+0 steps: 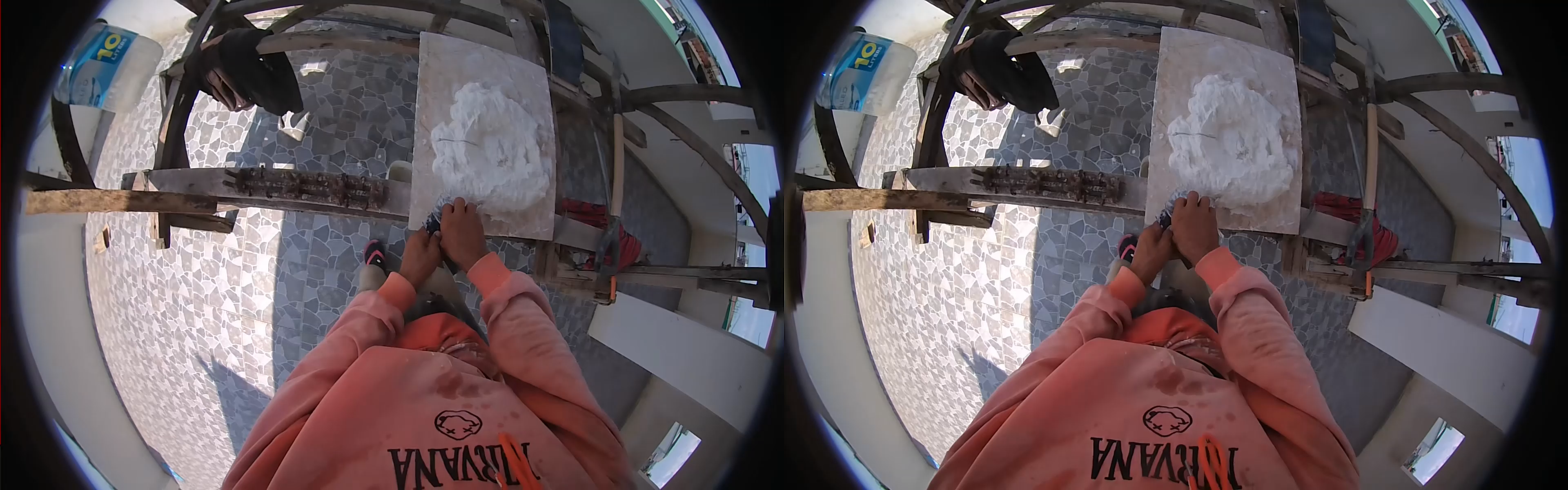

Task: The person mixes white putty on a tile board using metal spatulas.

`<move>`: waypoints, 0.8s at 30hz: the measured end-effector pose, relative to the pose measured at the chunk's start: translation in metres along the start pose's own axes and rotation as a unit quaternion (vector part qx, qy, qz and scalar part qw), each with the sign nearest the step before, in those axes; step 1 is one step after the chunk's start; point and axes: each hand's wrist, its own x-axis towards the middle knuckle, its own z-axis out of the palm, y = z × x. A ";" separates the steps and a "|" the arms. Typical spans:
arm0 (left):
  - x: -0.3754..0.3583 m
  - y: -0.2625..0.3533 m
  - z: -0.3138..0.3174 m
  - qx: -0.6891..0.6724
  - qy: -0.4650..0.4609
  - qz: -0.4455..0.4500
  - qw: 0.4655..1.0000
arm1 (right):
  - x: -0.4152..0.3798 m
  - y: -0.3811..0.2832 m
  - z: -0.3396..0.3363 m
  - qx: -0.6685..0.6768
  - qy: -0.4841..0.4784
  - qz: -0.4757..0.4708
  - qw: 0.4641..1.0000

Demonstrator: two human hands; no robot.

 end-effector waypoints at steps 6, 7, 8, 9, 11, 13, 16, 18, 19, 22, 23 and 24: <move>0.010 0.004 0.003 -0.030 -0.004 0.016 0.999 | 0.005 0.001 -0.004 -0.025 0.026 0.001 0.999; 0.007 0.002 0.003 -0.048 0.004 0.019 0.999 | 0.007 0.002 -0.004 -0.027 0.028 0.009 0.999; 0.005 0.001 -0.001 -0.007 0.000 0.015 1.000 | 0.010 0.003 -0.006 -0.032 0.034 0.016 0.999; 0.005 0.007 -0.006 0.032 -0.004 0.015 0.999 | 0.010 0.004 -0.006 -0.028 0.030 0.016 0.999; 0.006 0.018 -0.009 0.076 -0.005 0.022 0.997 | 0.002 0.005 -0.001 -0.018 0.015 0.015 1.000; 0.003 0.021 -0.012 0.090 -0.003 0.037 0.995 | 0.004 0.011 0.000 -0.060 0.012 0.020 0.998; -0.002 0.032 -0.024 0.064 -0.040 0.020 0.997 | 0.002 0.023 -0.009 0.013 0.017 0.065 0.998; -0.005 0.035 -0.035 0.025 -0.043 0.029 0.998 | -0.004 0.036 -0.021 0.109 0.031 0.102 0.988; -0.008 0.038 -0.043 0.006 -0.043 0.031 0.999 | -0.010 0.042 -0.029 0.159 0.042 0.120 0.979; -0.015 0.061 -0.067 0.050 -0.043 0.031 0.997 | -0.030 0.048 -0.057 0.302 0.065 0.173 0.935; -0.016 0.065 -0.072 0.071 -0.040 0.029 0.996 | -0.037 0.050 -0.066 0.347 0.072 0.191 0.915; -0.011 0.047 -0.070 0.036 -0.008 0.094 0.995 | -0.042 0.053 -0.070 0.379 0.083 0.209 0.898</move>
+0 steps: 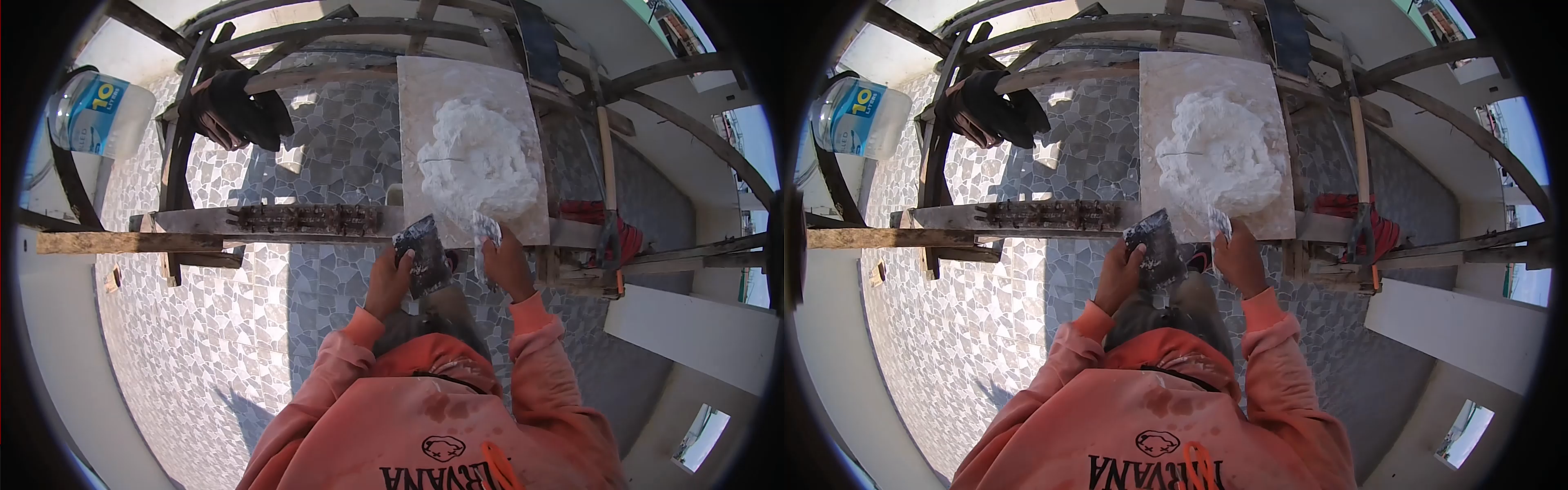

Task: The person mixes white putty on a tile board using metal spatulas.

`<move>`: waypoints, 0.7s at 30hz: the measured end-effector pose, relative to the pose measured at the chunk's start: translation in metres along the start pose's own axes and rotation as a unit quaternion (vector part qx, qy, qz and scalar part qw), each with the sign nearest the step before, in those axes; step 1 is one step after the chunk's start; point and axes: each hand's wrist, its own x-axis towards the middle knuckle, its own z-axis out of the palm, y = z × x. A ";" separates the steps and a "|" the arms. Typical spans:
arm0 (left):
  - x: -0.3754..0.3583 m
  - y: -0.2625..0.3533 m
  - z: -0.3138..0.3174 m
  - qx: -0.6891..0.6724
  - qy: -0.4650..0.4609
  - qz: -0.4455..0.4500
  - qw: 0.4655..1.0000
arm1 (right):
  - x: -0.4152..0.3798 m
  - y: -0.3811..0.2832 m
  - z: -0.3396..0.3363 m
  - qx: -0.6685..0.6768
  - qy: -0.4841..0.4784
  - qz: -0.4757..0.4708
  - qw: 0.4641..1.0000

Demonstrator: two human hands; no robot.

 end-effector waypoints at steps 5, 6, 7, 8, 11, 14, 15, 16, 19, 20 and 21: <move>-0.008 0.105 -0.014 0.175 -0.018 0.060 0.983 | -0.022 -0.022 -0.028 0.087 0.069 0.035 0.993; -0.005 0.109 -0.012 0.217 -0.052 0.093 0.970 | -0.023 -0.022 -0.028 0.069 0.077 -0.021 0.994; -0.003 0.113 -0.008 0.259 -0.085 0.127 0.954 | -0.021 -0.026 -0.028 0.034 0.091 -0.061 0.993; -0.004 0.117 -0.004 0.260 -0.109 0.139 0.949 | -0.020 -0.035 -0.027 -0.002 0.103 -0.100 0.990; -0.007 0.132 0.006 0.271 -0.189 0.173 0.928 | -0.017 -0.070 -0.027 -0.053 0.129 -0.142 0.980; -0.006 0.171 0.008 0.229 -0.287 0.170 0.914 | -0.012 -0.096 -0.020 -0.058 0.134 -0.138 0.980; -0.005 0.171 0.009 0.234 -0.284 0.197 0.909 | -0.010 -0.102 -0.018 -0.057 0.136 -0.136 0.980; -0.003 0.167 0.011 0.237 -0.280 0.224 0.903 | -0.010 -0.109 -0.021 -0.080 0.133 -0.148 0.977; 0.009 0.157 0.016 0.265 -0.232 0.328 0.876 | -0.008 -0.128 -0.025 -0.124 0.121 -0.162 0.971; 0.014 0.154 0.017 0.274 -0.218 0.351 0.868 | -0.005 -0.132 -0.023 -0.124 0.119 -0.152 0.973; 0.019 0.150 0.017 0.284 -0.195 0.382 0.858 | -0.003 -0.135 -0.022 -0.126 0.118 -0.143 0.975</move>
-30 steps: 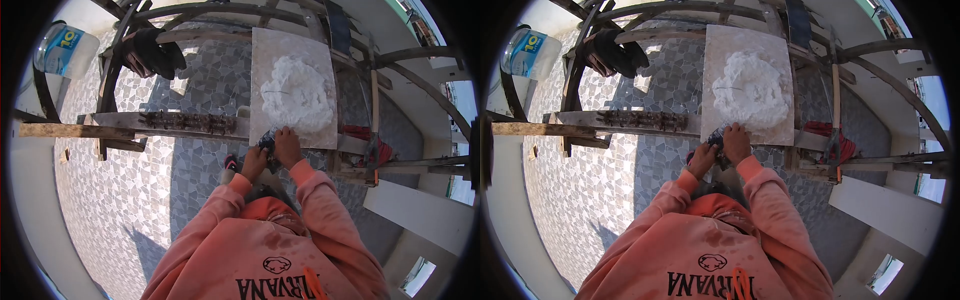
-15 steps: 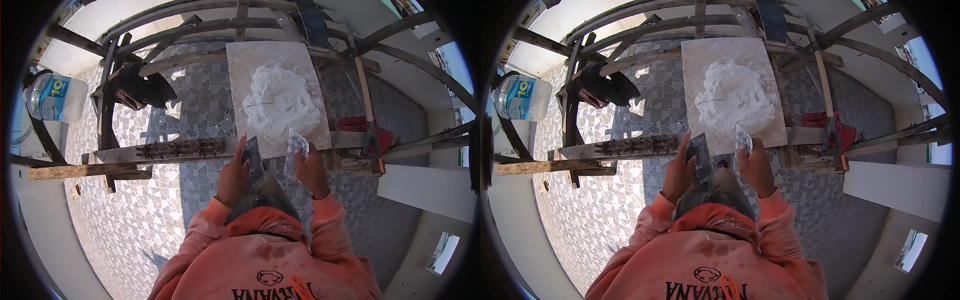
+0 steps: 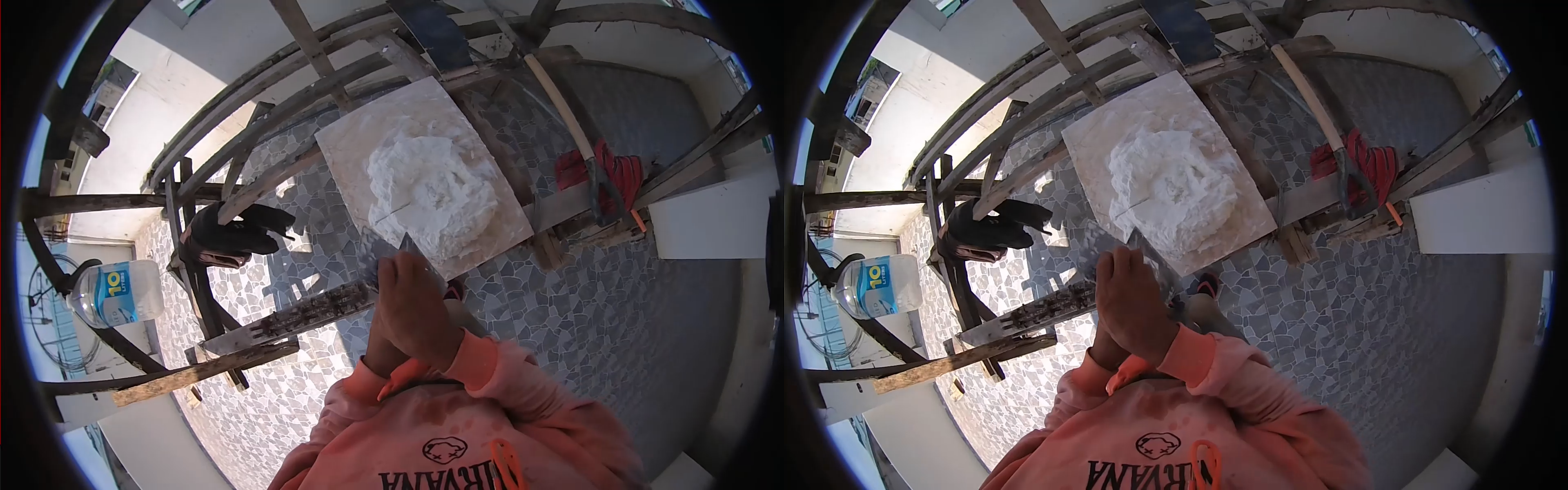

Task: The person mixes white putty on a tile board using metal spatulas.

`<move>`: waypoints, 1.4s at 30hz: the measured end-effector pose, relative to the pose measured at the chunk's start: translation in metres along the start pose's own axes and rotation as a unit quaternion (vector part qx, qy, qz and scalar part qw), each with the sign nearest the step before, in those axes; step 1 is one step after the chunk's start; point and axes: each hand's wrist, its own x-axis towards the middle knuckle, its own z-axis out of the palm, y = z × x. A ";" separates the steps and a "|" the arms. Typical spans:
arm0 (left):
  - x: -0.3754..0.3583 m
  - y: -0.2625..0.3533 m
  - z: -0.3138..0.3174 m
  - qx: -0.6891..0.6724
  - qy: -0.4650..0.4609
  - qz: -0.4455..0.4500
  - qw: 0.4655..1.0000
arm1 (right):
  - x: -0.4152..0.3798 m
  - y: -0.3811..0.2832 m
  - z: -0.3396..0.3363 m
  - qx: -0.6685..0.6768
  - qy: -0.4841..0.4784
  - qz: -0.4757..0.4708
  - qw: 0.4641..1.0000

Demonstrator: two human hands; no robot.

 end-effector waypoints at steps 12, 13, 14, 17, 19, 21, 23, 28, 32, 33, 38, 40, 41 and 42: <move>0.017 -0.108 -0.038 -0.317 -0.019 -0.332 0.888 | -0.028 -0.026 0.035 0.055 0.111 0.045 0.991; 0.020 -0.114 -0.043 -0.344 -0.030 -0.322 0.881 | -0.025 -0.032 0.044 0.032 0.125 0.049 0.990; 0.021 -0.118 -0.050 -0.357 -0.045 -0.289 0.887 | -0.022 -0.037 0.052 0.011 0.136 0.051 0.989; 0.025 -0.119 -0.072 -0.252 -0.046 -0.122 0.959 | -0.010 -0.041 0.078 -0.078 0.184 0.071 0.977; 0.035 -0.121 -0.078 -0.209 -0.030 -0.023 0.977 | -0.002 -0.040 0.089 -0.115 0.182 0.112 0.970; 0.031 -0.123 -0.084 -0.241 -0.044 -0.015 0.969 | 0.002 -0.042 0.095 -0.128 0.177 0.149 0.964; 0.029 -0.130 -0.088 -0.277 -0.102 -0.059 0.954 | 0.008 -0.043 0.097 -0.135 0.182 0.153 0.962; 0.035 -0.161 -0.105 -0.181 -0.252 -0.046 0.950 | -0.002 -0.046 0.103 -0.120 0.180 0.211 0.953; 0.033 -0.189 -0.109 -0.500 -0.101 -0.283 0.812 | -0.029 -0.039 0.116 0.037 0.225 0.416 0.880; 0.030 -0.204 -0.105 -0.515 -0.049 -0.311 0.797 | -0.034 -0.037 0.111 0.127 0.224 0.487 0.834; 0.035 -0.237 -0.132 -0.451 -0.148 -0.320 0.820 | -0.077 -0.015 0.136 0.501 0.342 0.537 0.587; 0.035 -0.242 -0.130 -0.449 -0.146 -0.297 0.830 | -0.080 -0.014 0.135 0.531 0.361 0.563 0.520; 0.034 -0.241 -0.130 -0.450 -0.142 -0.285 0.834 | -0.081 -0.014 0.133 0.528 0.356 0.588 0.500; 0.039 -0.231 -0.132 -0.451 -0.138 -0.272 0.838 | -0.082 -0.014 0.132 0.524 0.350 0.611 0.480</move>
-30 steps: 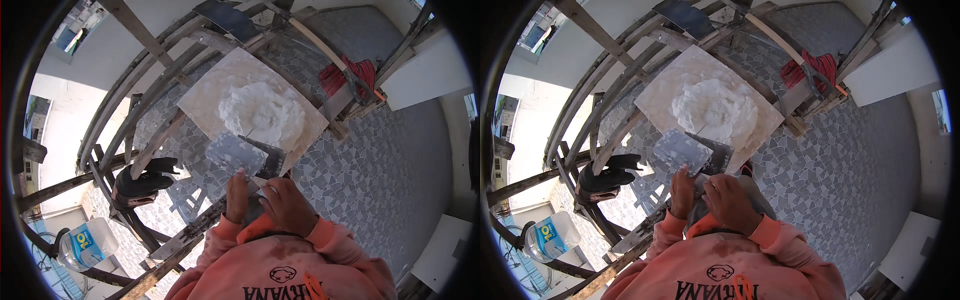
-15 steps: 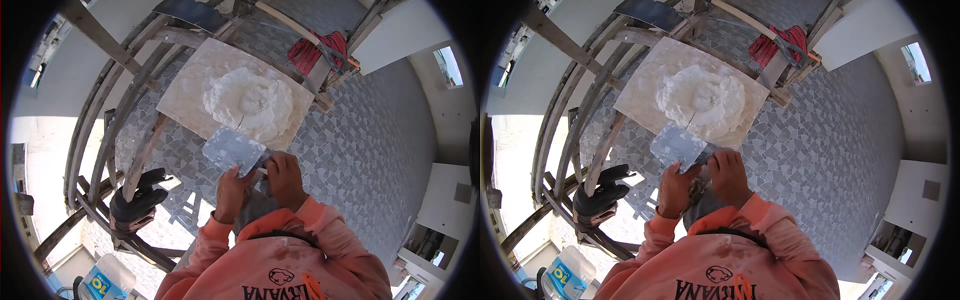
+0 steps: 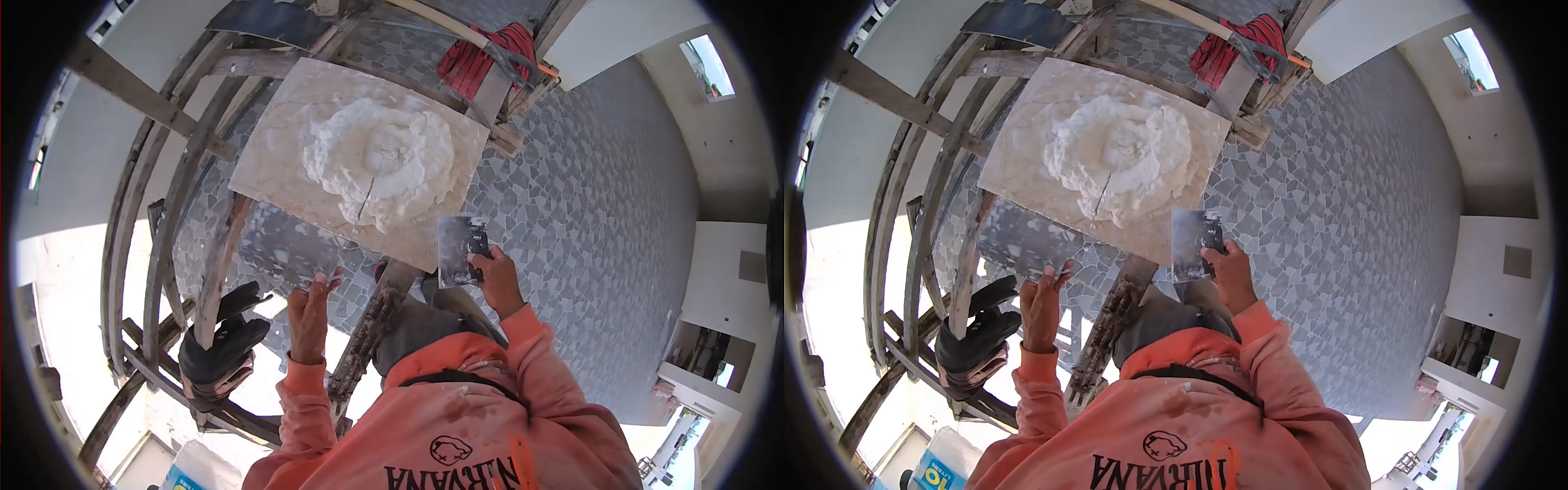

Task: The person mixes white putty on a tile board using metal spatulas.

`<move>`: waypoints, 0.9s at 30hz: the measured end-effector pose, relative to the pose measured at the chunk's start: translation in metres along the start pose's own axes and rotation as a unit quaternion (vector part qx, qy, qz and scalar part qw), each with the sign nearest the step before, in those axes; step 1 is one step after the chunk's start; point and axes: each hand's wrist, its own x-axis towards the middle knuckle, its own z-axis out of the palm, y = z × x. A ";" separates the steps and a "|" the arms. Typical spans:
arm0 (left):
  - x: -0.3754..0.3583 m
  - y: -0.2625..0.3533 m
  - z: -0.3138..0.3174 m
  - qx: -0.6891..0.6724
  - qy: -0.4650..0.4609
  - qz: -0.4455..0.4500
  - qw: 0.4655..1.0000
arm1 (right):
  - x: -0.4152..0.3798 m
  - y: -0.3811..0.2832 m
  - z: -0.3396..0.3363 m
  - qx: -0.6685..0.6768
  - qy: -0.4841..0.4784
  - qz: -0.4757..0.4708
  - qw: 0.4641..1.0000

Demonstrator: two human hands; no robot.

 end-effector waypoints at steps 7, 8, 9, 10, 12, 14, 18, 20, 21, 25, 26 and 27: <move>0.005 0.022 0.002 0.138 -0.016 0.010 0.990 | 0.037 0.064 -0.021 0.064 0.023 0.018 0.997; 0.005 0.023 0.004 0.131 -0.015 0.014 0.991 | 0.044 0.075 -0.024 0.068 0.032 0.014 0.997; 0.006 0.025 0.006 0.123 -0.014 0.017 0.992 | 0.042 0.074 -0.020 0.072 0.041 0.010 0.997; 0.005 0.027 0.008 0.115 -0.013 0.020 0.993 | 0.040 0.073 -0.018 0.057 0.050 0.003 0.997; 0.003 0.027 0.007 0.121 -0.015 0.009 0.993 | 0.034 0.070 -0.008 0.028 0.068 -0.011 0.997; 0.002 0.027 0.006 0.126 -0.022 0.003 0.992 | 0.036 0.076 -0.003 0.003 0.082 -0.023 0.996; -0.002 0.027 0.009 0.124 -0.028 0.002 0.992 | 0.038 0.077 0.001 -0.086 0.113 -0.013 0.990; -0.002 0.026 0.011 0.121 -0.031 -0.003 0.992 | 0.045 0.079 0.006 -0.077 0.118 -0.007 0.990; -0.002 0.025 0.012 0.121 -0.035 -0.007 0.992 | 0.046 0.078 0.010 -0.072 0.121 -0.004 0.990; -0.002 0.025 0.014 0.116 -0.046 -0.013 0.992 | 0.039 0.067 0.029 0.034 0.111 0.012 0.993; -0.003 0.026 0.015 0.117 -0.048 -0.015 0.992 | 0.033 0.061 0.030 0.044 0.095 0.016 0.994; -0.003 0.027 0.016 0.119 -0.049 -0.017 0.992 | 0.028 0.055 0.032 0.053 0.078 0.020 0.995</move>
